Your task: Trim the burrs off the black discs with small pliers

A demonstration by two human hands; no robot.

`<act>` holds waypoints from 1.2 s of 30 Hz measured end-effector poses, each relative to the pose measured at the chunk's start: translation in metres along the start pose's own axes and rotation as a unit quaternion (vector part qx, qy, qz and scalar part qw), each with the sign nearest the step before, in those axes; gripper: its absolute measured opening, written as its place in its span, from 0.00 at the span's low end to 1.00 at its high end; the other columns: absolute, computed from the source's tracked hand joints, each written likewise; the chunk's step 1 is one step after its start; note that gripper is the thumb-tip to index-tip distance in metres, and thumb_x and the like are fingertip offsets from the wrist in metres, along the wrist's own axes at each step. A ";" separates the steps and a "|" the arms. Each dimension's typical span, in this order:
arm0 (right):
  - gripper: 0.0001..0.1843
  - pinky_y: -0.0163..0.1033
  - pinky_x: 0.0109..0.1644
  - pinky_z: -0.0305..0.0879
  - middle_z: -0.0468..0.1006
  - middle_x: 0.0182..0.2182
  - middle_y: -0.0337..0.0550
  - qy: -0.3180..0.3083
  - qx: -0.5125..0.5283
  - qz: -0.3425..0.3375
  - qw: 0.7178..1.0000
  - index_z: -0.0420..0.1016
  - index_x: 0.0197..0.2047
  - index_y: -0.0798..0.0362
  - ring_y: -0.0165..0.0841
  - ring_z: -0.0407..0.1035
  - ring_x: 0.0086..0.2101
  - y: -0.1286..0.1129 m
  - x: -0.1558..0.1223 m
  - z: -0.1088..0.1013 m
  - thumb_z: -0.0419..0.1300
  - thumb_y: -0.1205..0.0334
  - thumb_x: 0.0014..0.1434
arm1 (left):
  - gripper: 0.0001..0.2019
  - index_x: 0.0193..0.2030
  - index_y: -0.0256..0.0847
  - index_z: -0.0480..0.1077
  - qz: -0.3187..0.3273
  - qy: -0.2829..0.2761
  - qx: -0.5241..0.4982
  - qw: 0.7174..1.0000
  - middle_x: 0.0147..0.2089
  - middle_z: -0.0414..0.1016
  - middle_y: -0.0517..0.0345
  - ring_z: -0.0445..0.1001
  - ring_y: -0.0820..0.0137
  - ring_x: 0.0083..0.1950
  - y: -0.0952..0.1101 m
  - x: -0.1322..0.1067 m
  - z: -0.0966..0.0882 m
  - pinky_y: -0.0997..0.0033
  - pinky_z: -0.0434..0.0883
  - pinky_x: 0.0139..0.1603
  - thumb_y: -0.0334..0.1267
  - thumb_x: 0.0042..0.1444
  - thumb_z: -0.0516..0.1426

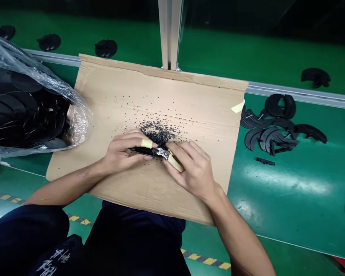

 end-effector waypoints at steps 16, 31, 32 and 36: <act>0.12 0.37 0.33 0.69 0.82 0.36 0.45 -0.027 -0.032 -0.003 0.999 0.75 0.52 0.54 0.32 0.75 0.31 -0.005 -0.003 -0.005 0.63 0.68 0.65 | 0.09 0.44 0.40 0.80 -0.019 -0.002 -0.046 0.999 0.37 0.83 0.54 0.77 0.72 0.37 -0.003 0.000 0.005 0.71 0.74 0.39 0.38 0.58 0.67; 0.16 0.41 0.38 0.72 0.81 0.41 0.48 -0.020 0.055 0.145 0.988 0.76 0.52 0.53 0.38 0.75 0.38 0.022 -0.002 0.008 0.65 0.56 0.63 | 0.12 0.48 0.42 0.79 -0.001 0.056 0.067 0.996 0.41 0.82 0.57 0.75 0.74 0.37 0.001 0.001 -0.015 0.72 0.71 0.38 0.39 0.58 0.67; 0.16 0.41 0.37 0.71 0.81 0.42 0.48 -0.011 0.087 0.152 0.985 0.76 0.51 0.52 0.38 0.75 0.38 0.022 -0.002 0.008 0.66 0.54 0.62 | 0.12 0.48 0.41 0.78 -0.005 0.057 0.046 0.997 0.40 0.82 0.56 0.75 0.75 0.36 0.001 0.001 -0.015 0.73 0.72 0.37 0.39 0.58 0.67; 0.10 0.39 0.35 0.70 0.81 0.40 0.46 0.018 0.111 0.117 0.987 0.75 0.49 0.51 0.36 0.75 0.36 0.014 -0.002 0.008 0.63 0.61 0.64 | 0.11 0.45 0.37 0.76 0.023 0.015 0.034 0.999 0.41 0.81 0.53 0.79 0.70 0.43 0.004 -0.002 -0.003 0.71 0.76 0.44 0.39 0.59 0.66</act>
Point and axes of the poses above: each hand's wrist, its own x-axis towards the middle knuckle, its own z-axis out of the palm, y = z × x, the point moved 9 cm from there along x, towards the middle knuckle
